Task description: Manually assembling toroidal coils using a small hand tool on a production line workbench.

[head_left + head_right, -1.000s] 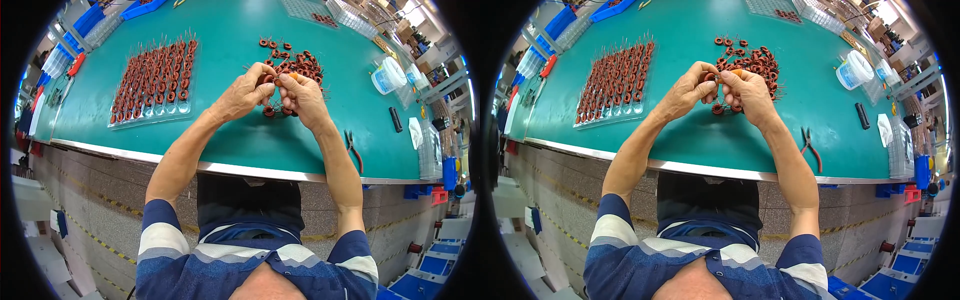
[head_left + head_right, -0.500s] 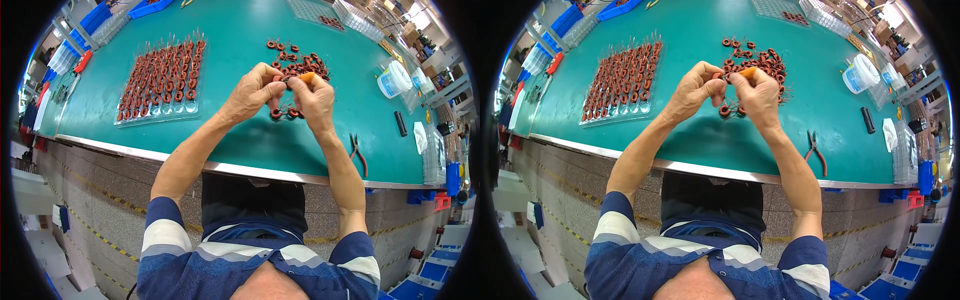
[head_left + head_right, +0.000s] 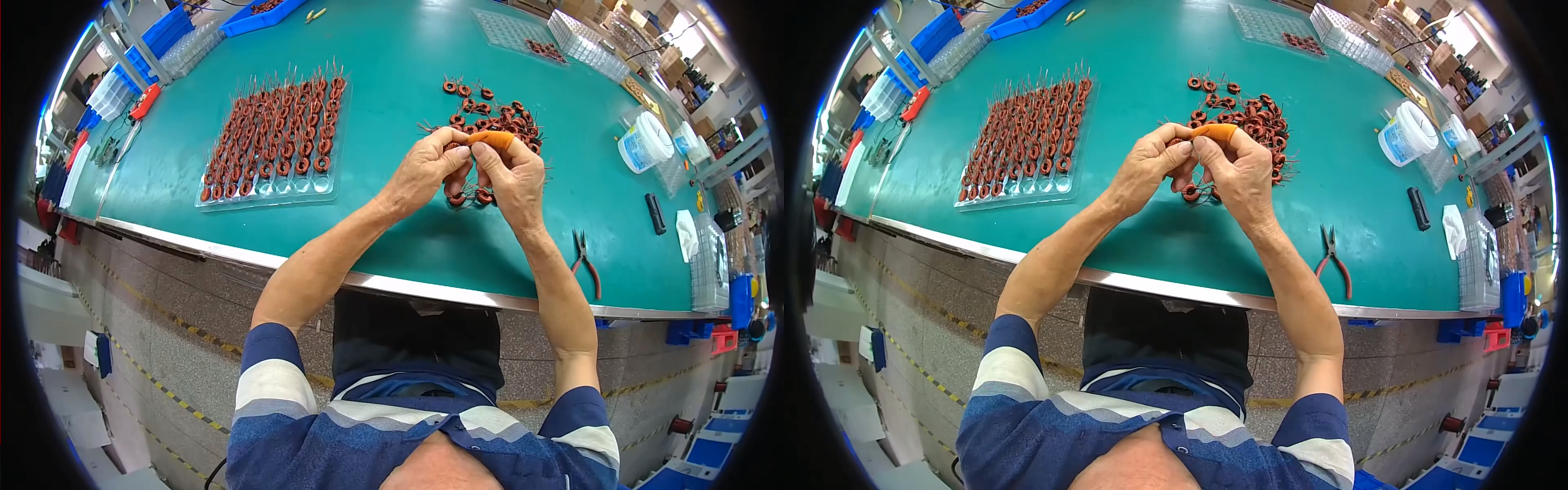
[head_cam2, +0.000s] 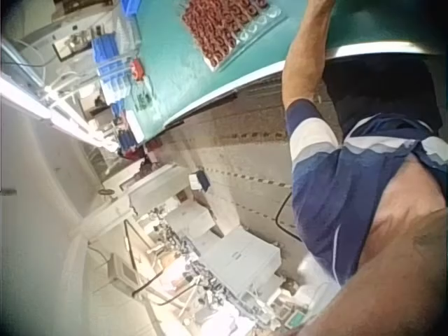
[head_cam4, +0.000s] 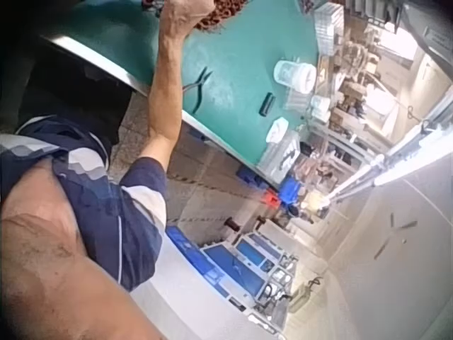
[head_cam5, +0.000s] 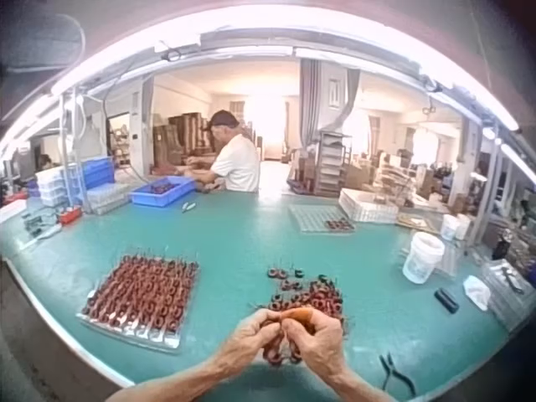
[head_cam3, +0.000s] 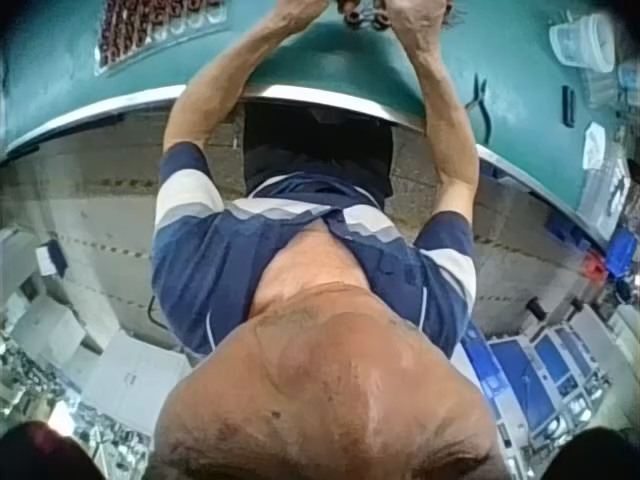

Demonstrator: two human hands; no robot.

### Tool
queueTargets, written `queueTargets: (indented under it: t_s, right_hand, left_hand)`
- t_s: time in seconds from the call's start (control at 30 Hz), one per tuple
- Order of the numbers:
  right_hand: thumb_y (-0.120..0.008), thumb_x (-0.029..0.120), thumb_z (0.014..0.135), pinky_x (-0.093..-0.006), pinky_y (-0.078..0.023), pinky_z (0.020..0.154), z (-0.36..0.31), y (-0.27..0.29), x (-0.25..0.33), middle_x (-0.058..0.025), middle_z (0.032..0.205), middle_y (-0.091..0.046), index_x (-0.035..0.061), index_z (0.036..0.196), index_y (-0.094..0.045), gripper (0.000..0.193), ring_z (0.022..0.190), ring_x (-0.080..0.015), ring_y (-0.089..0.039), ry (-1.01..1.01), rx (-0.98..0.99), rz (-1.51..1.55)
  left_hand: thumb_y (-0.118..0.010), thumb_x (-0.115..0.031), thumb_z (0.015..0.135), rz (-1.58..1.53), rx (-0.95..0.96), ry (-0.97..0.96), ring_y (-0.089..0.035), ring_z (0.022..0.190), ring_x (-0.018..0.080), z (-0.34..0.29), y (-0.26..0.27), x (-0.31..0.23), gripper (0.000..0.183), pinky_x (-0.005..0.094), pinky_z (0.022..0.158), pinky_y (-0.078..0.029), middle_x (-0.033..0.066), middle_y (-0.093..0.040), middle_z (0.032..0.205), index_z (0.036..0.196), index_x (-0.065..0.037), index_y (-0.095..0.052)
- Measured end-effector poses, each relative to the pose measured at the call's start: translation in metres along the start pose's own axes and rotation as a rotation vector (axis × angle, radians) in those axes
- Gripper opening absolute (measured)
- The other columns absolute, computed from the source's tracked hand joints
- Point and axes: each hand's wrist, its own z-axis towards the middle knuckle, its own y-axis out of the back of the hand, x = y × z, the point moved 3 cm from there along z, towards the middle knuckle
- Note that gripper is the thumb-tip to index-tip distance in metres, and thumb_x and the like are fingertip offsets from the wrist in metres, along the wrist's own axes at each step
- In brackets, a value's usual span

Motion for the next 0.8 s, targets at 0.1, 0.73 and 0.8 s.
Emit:
queueTargets:
  t_s: [0.1,0.73,0.8]
  right_hand:
    - [-0.066,0.014,0.089,-0.0205,-0.043,0.05,-0.003,-0.001,0.009,-0.0011,0.067,-0.063,-0.0013,0.1,-0.067,0.019,0.057,-0.0054,-0.055,0.169,-0.014,-0.214]
    - [-0.076,0.021,0.083,-0.0197,-0.044,0.052,0.001,0.006,0.001,-0.0028,0.079,-0.064,-0.0015,0.107,-0.059,0.037,0.063,-0.0075,-0.058,0.039,-0.2,-0.004]
    - [-0.077,0.023,0.081,-0.0187,-0.046,0.056,0.004,0.008,0.0,-0.0041,0.087,-0.061,-0.0018,0.118,-0.051,0.052,0.071,-0.0074,-0.059,0.075,-0.184,0.047]
  left_hand:
    - [-0.047,-0.021,0.099,-0.025,0.006,-0.032,-0.049,0.059,0.009,-0.002,0.0,0.001,0.024,0.0234,0.052,-0.042,0.0014,-0.051,0.072,0.109,0.001,-0.053]
    - [-0.047,-0.018,0.097,-0.18,-0.176,-0.007,-0.046,0.052,0.0104,-0.002,0.004,-0.002,0.02,0.0235,0.046,-0.037,0.0012,-0.047,0.065,0.1,0.001,-0.054]
    - [-0.047,-0.018,0.097,-0.179,-0.159,-0.018,-0.046,0.052,0.0103,-0.002,0.003,-0.001,0.02,0.0236,0.046,-0.037,0.0011,-0.047,0.065,0.1,0.001,-0.054]
